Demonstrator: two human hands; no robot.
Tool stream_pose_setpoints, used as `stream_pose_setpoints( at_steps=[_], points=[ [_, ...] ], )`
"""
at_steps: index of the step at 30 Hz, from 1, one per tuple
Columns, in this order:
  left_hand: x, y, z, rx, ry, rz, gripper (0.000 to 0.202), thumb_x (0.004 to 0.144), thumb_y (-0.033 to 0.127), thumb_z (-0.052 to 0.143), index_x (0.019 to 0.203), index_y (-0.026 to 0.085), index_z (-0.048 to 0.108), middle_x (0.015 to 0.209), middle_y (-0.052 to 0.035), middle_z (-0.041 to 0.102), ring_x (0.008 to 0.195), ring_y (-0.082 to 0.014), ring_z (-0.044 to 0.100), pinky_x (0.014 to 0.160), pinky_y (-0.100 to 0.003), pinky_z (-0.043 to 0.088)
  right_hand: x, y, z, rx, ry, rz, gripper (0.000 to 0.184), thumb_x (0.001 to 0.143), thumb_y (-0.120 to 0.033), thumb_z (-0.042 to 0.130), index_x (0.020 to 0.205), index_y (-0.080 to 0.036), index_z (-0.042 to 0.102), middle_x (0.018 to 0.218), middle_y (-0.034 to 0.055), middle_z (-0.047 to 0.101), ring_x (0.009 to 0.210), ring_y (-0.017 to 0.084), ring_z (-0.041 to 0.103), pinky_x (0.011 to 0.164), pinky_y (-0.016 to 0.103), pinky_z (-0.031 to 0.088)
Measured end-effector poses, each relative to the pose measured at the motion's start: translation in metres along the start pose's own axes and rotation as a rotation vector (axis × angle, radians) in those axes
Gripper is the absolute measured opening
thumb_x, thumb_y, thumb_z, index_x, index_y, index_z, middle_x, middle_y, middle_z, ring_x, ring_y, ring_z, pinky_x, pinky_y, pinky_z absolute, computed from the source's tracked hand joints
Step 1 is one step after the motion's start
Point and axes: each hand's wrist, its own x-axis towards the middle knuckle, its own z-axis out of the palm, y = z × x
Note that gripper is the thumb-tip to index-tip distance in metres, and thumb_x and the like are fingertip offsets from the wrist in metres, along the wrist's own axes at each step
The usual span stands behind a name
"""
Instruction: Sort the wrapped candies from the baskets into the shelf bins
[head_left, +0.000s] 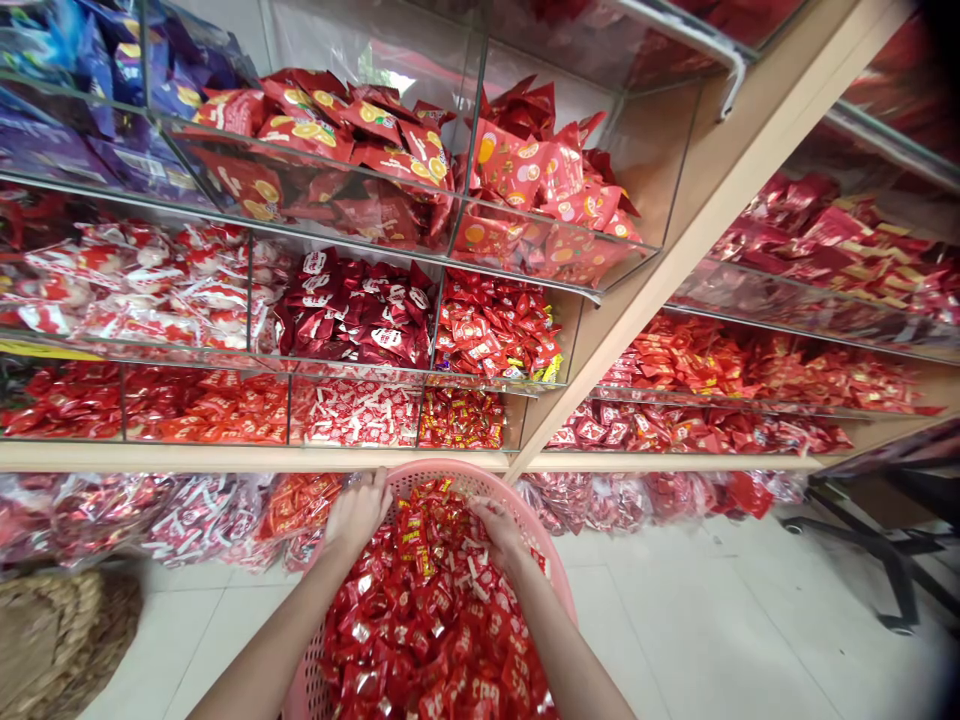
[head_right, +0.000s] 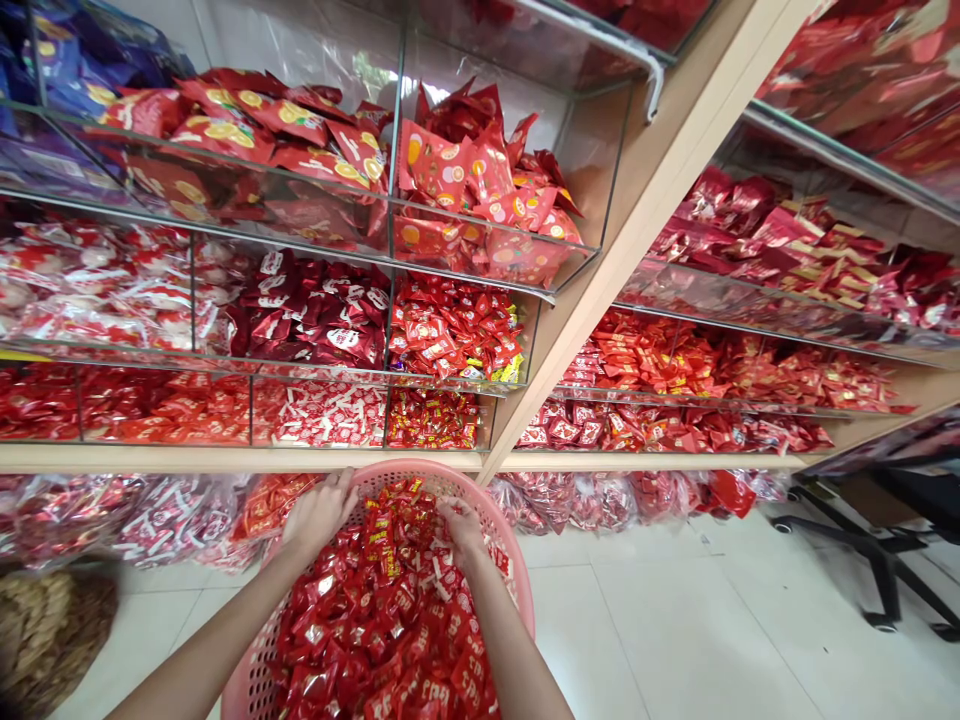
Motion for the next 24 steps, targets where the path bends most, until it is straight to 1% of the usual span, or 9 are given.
stream_pose_setpoints(
  at_steps=[3, 5, 8, 12, 17, 20, 22, 24],
  points=[
    [0.000, 0.000, 0.000, 0.001, 0.003, 0.005, 0.039, 0.091, 0.031, 0.023, 0.119, 0.014, 0.044, 0.095, -0.0131, 0.062, 0.073, -0.0234, 0.064, 0.057, -0.032, 0.047, 0.002, -0.001, 0.004, 0.014, -0.014, 0.044, 0.030, 0.058, -0.045, 0.070, 0.067, -0.020, 0.057, 0.047, -0.0047, 0.052, 0.039, 0.010, 0.043, 0.038, 0.020, 0.027],
    [0.000, 0.001, -0.002, -0.001, -0.007, 0.002, 0.039, 0.091, 0.031, 0.023, 0.119, 0.015, 0.044, 0.096, -0.0134, 0.062, 0.073, -0.0232, 0.064, 0.058, -0.032, 0.047, 0.005, -0.003, 0.007, 0.001, -0.010, 0.037, 0.029, 0.058, -0.043, 0.070, 0.067, -0.019, 0.056, 0.047, -0.0052, 0.051, 0.039, 0.009, 0.042, 0.038, 0.020, 0.026],
    [0.000, 0.001, -0.003, -0.007, -0.028, -0.013, 0.040, 0.091, 0.032, 0.023, 0.120, 0.015, 0.044, 0.098, -0.0144, 0.061, 0.076, -0.0230, 0.063, 0.061, -0.033, 0.048, 0.009, -0.003, 0.012, -0.005, -0.011, -0.005, 0.026, 0.059, -0.040, 0.068, 0.070, -0.019, 0.056, 0.047, -0.0055, 0.051, 0.040, 0.010, 0.043, 0.040, 0.021, 0.030],
    [0.000, 0.001, -0.003, -0.014, -0.026, -0.014, 0.039, 0.091, 0.032, 0.023, 0.119, 0.016, 0.044, 0.098, -0.0135, 0.061, 0.078, -0.0225, 0.063, 0.063, -0.032, 0.047, 0.017, 0.003, 0.014, -0.048, -0.008, -0.036, 0.027, 0.060, -0.041, 0.065, 0.074, -0.019, 0.057, 0.046, -0.0062, 0.050, 0.040, 0.010, 0.043, 0.040, 0.022, 0.030],
    [0.001, 0.000, 0.000, -0.010, -0.005, -0.001, 0.039, 0.090, 0.030, 0.023, 0.120, 0.015, 0.044, 0.097, -0.0134, 0.061, 0.076, -0.0238, 0.063, 0.060, -0.032, 0.047, 0.026, 0.016, 0.011, -0.081, 0.013, -0.111, 0.035, 0.060, -0.043, 0.061, 0.087, -0.019, 0.057, 0.059, -0.0029, 0.058, 0.048, 0.013, 0.050, 0.044, 0.023, 0.038],
    [0.001, 0.000, 0.002, -0.012, 0.003, -0.005, 0.040, 0.090, 0.030, 0.023, 0.121, 0.015, 0.043, 0.098, -0.0139, 0.061, 0.077, -0.0238, 0.063, 0.061, -0.032, 0.047, 0.030, 0.022, 0.010, -0.129, 0.030, -0.153, 0.036, 0.062, -0.041, 0.059, 0.090, -0.019, 0.058, 0.063, -0.0012, 0.061, 0.051, 0.014, 0.052, 0.047, 0.025, 0.041],
    [0.001, 0.000, 0.004, -0.011, 0.004, -0.011, 0.040, 0.091, 0.031, 0.024, 0.122, 0.015, 0.043, 0.098, -0.0145, 0.061, 0.079, -0.0234, 0.063, 0.062, -0.032, 0.047, 0.031, 0.024, 0.010, -0.180, 0.051, -0.224, 0.032, 0.063, -0.039, 0.059, 0.087, -0.018, 0.060, 0.070, 0.0019, 0.064, 0.059, 0.017, 0.057, 0.053, 0.027, 0.044],
    [0.001, 0.000, 0.004, -0.007, 0.007, -0.012, 0.040, 0.091, 0.031, 0.024, 0.122, 0.014, 0.043, 0.098, -0.0147, 0.061, 0.079, -0.0231, 0.062, 0.063, -0.031, 0.047, 0.032, 0.024, 0.009, -0.233, 0.070, -0.326, 0.027, 0.064, -0.037, 0.059, 0.082, -0.018, 0.062, 0.080, 0.0052, 0.067, 0.073, 0.020, 0.061, 0.065, 0.030, 0.048]
  ],
)
